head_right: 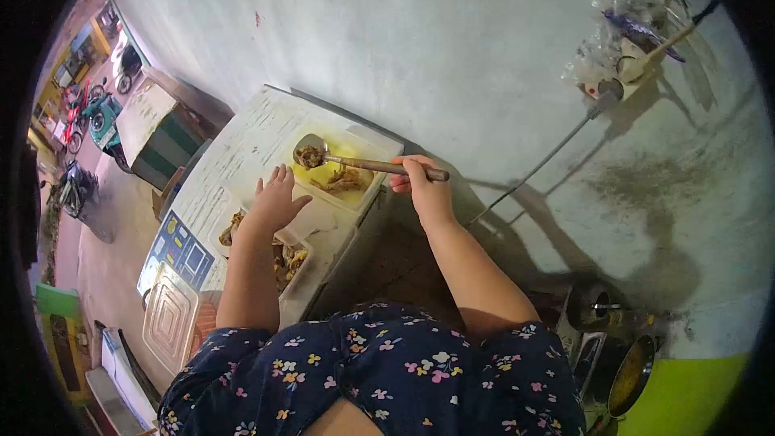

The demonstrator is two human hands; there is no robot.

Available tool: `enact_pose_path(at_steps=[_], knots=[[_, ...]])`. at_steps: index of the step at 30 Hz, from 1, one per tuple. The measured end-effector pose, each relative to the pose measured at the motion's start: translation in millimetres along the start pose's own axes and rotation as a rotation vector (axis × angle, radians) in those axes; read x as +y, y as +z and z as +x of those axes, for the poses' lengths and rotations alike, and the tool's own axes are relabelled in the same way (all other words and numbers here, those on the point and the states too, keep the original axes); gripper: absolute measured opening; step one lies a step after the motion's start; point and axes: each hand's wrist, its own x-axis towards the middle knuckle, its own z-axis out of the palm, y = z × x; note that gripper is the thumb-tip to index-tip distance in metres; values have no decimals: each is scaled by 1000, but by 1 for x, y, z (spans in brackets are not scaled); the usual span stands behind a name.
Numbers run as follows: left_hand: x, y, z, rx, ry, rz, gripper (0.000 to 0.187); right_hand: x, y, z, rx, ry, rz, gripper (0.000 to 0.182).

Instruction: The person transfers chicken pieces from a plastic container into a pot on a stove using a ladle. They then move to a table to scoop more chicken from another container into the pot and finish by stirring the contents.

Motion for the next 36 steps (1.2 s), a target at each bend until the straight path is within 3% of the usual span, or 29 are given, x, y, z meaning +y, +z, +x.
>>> enact_pose_path(at_steps=[8,19,26,27,31,36], knots=[[51,-10,-9,116,99,18,79,-37,-61,-38,157,-57,24,26],[208,-9,-41,34,387,153,78,-80,-215,-177,507,-164,56,24],[345,5,-88,-10,695,186,78,-115,-303,-318,806,-340,26,25],[360,22,-87,75,803,121,73,-122,-314,-341,826,-360,0,26],[436,48,-126,81,1004,-80,63,-131,-360,-425,1106,-368,31,27],[515,76,-178,112,1300,-305,51,-124,-400,-531,1382,-485,-156,25]])
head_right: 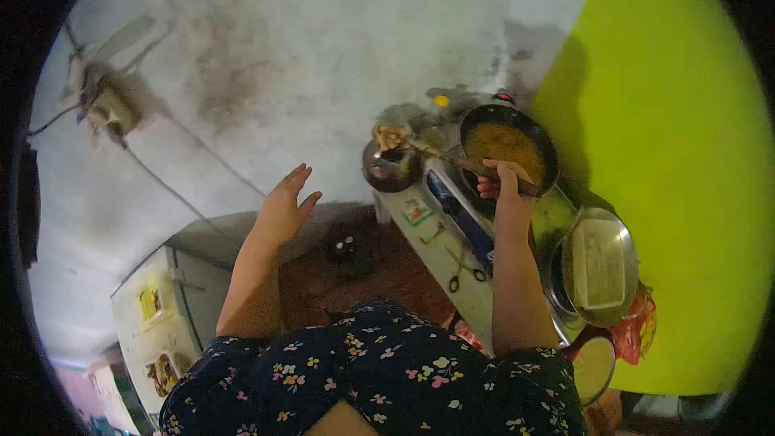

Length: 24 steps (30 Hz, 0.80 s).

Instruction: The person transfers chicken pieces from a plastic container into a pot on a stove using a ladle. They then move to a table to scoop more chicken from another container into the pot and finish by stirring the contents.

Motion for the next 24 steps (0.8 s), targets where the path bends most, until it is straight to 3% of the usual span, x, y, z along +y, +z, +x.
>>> enact_pose_path(at_steps=[3,6,11,14,17,20,23,24], knots=[[36,40,31,-2,82,-41,47,-2,-59,13,153,4,-113,24],[75,71,55,-62,130,-99,46,3,-108,19,185,-161,-201,24],[115,102,73,-129,187,-104,44,17,-159,27,317,-101,-294,24],[128,114,81,-176,192,-96,44,33,-182,33,289,-92,-354,18],[136,119,86,-224,160,-124,44,51,-197,38,168,-206,-338,10],[142,123,89,-244,152,-156,45,75,-205,49,99,-646,-465,11],[140,127,90,-213,191,-139,47,40,-184,43,89,-716,-793,13],[141,125,90,-217,189,-132,47,41,-185,43,79,-684,-756,12]])
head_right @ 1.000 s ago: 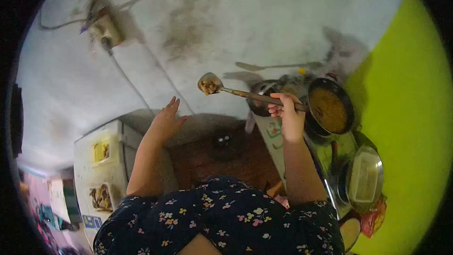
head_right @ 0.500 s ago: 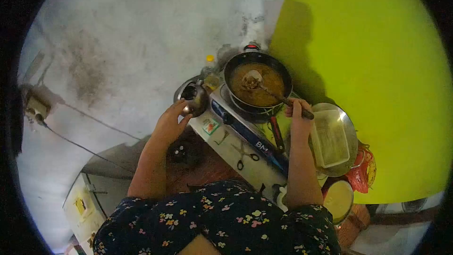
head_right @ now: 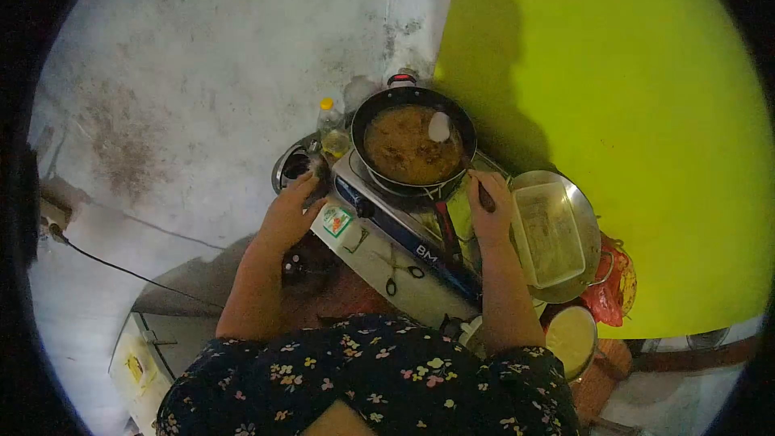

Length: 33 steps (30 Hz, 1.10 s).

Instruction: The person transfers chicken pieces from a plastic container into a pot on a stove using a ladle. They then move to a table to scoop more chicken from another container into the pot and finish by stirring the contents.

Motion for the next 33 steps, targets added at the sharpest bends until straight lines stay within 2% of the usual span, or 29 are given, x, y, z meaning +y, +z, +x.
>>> enact_pose_path(at_steps=[2,5,11,14,19,23,25,28,31,33], knots=[[0,0,0,5,-15,3,47,5,-1,-2,-19,60,77,12],[-5,0,-3,38,-34,5,45,18,5,0,64,-18,181,11],[-13,-22,-17,96,-56,3,43,-18,14,20,88,599,578,18],[-28,-33,-31,139,-89,57,43,-35,30,30,43,741,631,23],[-50,-63,-70,239,-172,100,44,-77,68,38,-116,736,774,25],[-79,-88,-111,294,-315,111,45,-123,109,41,-226,706,946,23],[-91,-106,-137,312,-417,85,47,-141,133,39,-301,729,989,23],[-109,-128,-180,356,-495,204,47,-186,166,34,-392,745,1044,24],[-125,-153,-223,376,-634,150,47,-231,198,24,-487,749,1092,24],[-141,-163,-257,431,-650,193,46,-253,219,16,-574,731,1136,23]])
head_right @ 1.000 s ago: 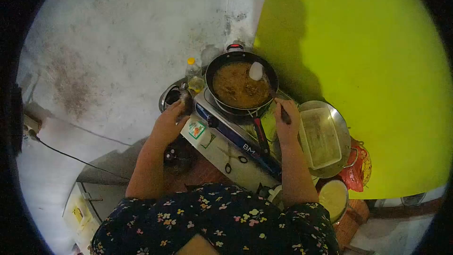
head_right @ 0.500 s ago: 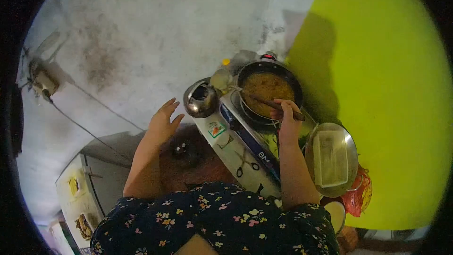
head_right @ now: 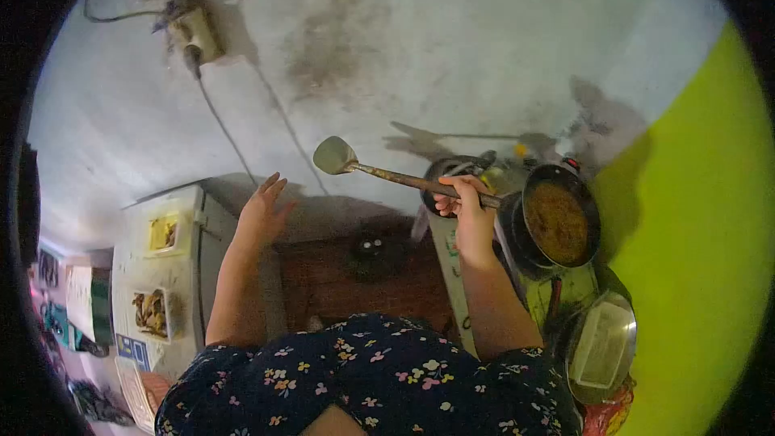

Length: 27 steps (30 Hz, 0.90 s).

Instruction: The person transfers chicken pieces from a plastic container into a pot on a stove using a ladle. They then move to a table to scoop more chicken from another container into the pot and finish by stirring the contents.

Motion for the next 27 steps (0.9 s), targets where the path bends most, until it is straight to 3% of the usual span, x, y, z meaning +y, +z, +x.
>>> enact_pose_path(at_steps=[7,16,20,23,27], knots=[[-74,-83,-39,73,-207,54,45,47,121,14,-229,70,17,25],[-196,-141,-104,190,-488,193,49,105,276,-1,-560,119,-43,24],[-245,-154,-132,99,-695,333,56,129,346,-24,-882,-129,-246,16],[-277,-153,-144,22,-791,403,63,131,402,-35,-1204,-699,-430,17],[-301,-142,-147,-41,-796,378,66,141,453,-55,-1544,-813,-622,19]])
